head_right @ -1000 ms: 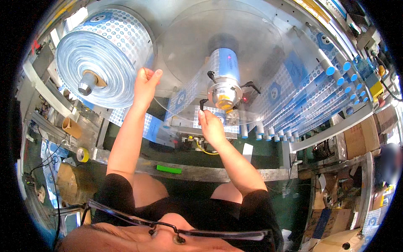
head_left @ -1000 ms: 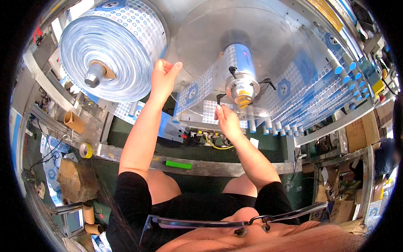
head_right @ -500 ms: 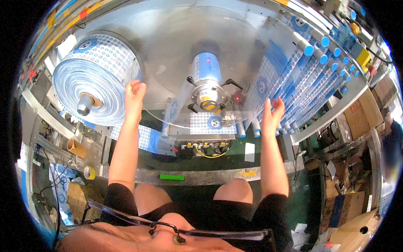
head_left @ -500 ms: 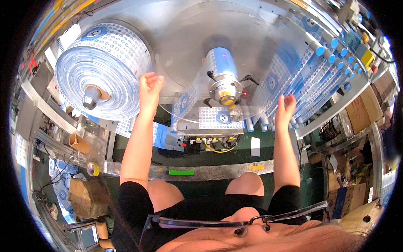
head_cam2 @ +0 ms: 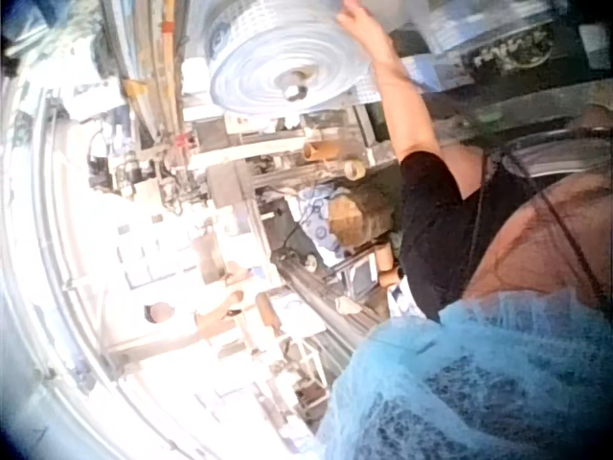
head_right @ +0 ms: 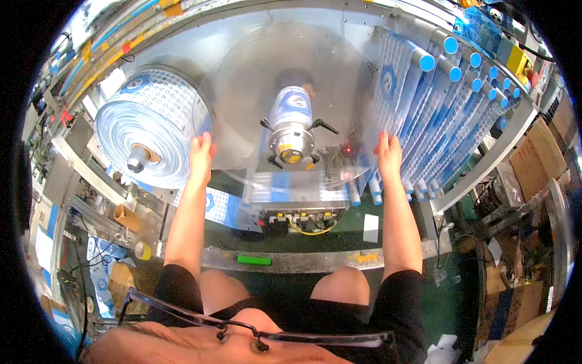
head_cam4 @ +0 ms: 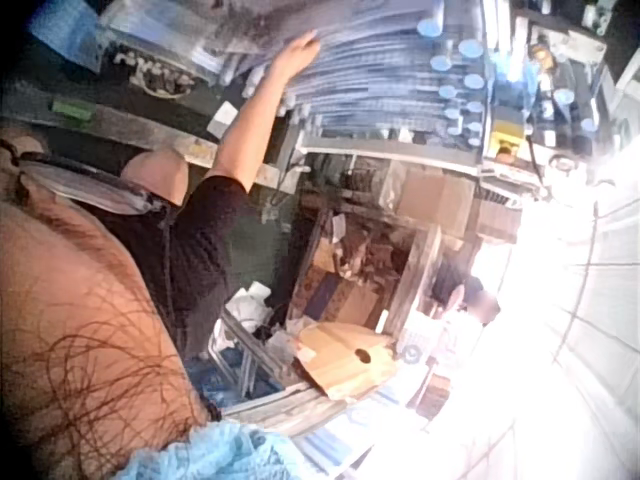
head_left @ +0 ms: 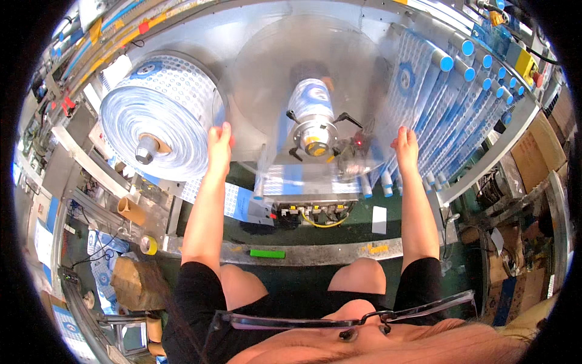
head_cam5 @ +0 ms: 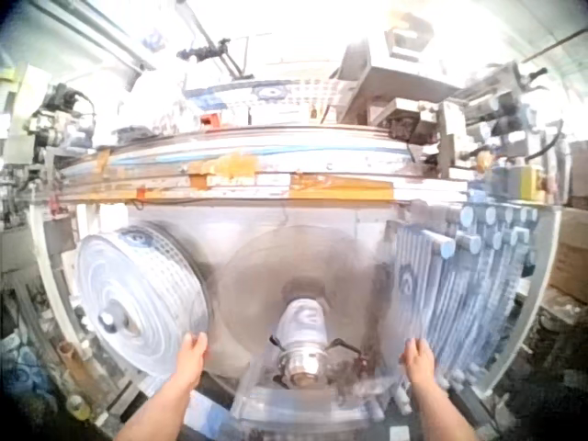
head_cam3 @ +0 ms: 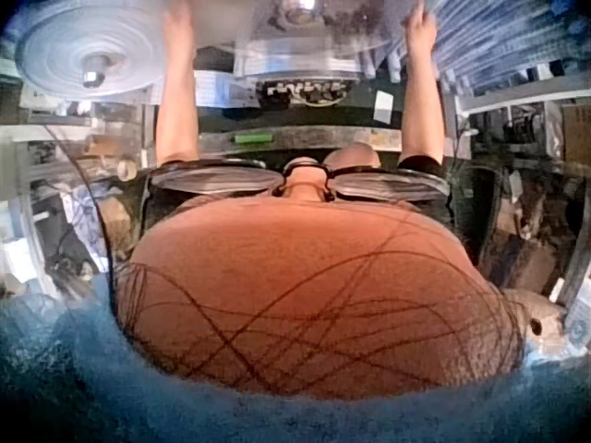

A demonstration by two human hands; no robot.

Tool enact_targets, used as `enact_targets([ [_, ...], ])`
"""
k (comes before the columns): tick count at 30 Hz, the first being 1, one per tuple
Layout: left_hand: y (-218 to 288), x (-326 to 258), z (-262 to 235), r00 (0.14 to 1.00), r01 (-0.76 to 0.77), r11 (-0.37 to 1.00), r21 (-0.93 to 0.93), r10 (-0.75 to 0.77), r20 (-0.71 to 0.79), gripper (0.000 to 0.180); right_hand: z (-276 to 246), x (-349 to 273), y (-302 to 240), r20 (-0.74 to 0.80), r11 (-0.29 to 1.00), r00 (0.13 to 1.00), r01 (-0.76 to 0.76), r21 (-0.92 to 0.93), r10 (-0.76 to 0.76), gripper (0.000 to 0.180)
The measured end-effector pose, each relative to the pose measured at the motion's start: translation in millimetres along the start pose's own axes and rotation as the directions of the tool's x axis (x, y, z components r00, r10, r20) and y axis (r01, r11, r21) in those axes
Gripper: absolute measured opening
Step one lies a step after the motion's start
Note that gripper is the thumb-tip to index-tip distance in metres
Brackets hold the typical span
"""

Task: The person feeds a roll of blue and white patterned labels into a labeling machine and wraps them around cylindrical objects. They use a green utility knife to cut the label material and adjust the roll and machine components throughout the process.

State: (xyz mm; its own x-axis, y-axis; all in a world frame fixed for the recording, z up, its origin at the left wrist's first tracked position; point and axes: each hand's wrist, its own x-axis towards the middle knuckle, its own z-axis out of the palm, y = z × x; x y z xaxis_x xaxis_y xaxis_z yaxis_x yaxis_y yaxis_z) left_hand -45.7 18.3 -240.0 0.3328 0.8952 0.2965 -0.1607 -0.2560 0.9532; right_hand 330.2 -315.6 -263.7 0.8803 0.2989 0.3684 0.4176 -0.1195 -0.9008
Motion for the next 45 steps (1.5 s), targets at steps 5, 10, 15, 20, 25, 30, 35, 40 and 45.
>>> enact_targets([
  [5,7.4,-17.6,-2.7,0.998,-0.024,0.995,0.099,0.029,-0.048,0.04,4.3,-4.4,7.1,-0.024,0.991,0.993,0.109,-0.082,-0.111,0.042],
  [10,-33.7,-69.0,-13.7,0.84,-0.441,0.817,0.371,0.521,-0.149,0.019,-18.1,-99.7,21.3,-0.126,0.904,0.902,0.39,-0.174,-0.413,0.026],
  [15,-78.2,-150.9,-15.2,0.629,-0.677,0.673,0.298,0.321,0.708,0.007,-9.8,-208.9,80.7,0.811,0.813,0.531,0.568,-0.126,-0.245,0.018],
  [20,-164.6,-140.7,-9.4,0.64,-0.614,0.68,0.4,0.133,0.757,0.011,35.7,-239.5,137.1,0.988,0.825,0.137,0.548,-0.136,0.072,0.021],
  [25,-188.8,-130.7,-19.0,0.663,-0.593,0.649,0.476,0.059,0.746,0.018,94.3,-287.6,128.8,0.981,0.86,0.092,0.473,-0.192,0.168,0.023],
  [30,-198.5,-125.1,-11.8,0.63,-0.626,0.637,0.45,0.072,0.774,0.024,130.2,-294.6,150.8,0.88,0.79,0.322,0.405,-0.461,0.348,0.027],
  [35,-227.8,-112.3,16.6,0.575,-0.716,0.576,0.395,0.164,0.802,0.029,121.3,-292.7,165.9,0.773,0.634,0.453,0.45,-0.628,0.445,0.025],
  [40,-243.4,-101.0,36.8,0.67,-0.571,0.63,0.526,-0.013,0.743,0.031,166.7,-320.2,63.9,0.999,0.817,0.035,0.575,-0.049,0.036,0.034],
  [45,-249.2,-95.9,39.8,0.714,-0.591,0.578,0.562,0.051,0.698,0.032,225.1,-376.3,44.5,0.976,0.747,0.139,0.665,0.032,-0.166,0.046],
])
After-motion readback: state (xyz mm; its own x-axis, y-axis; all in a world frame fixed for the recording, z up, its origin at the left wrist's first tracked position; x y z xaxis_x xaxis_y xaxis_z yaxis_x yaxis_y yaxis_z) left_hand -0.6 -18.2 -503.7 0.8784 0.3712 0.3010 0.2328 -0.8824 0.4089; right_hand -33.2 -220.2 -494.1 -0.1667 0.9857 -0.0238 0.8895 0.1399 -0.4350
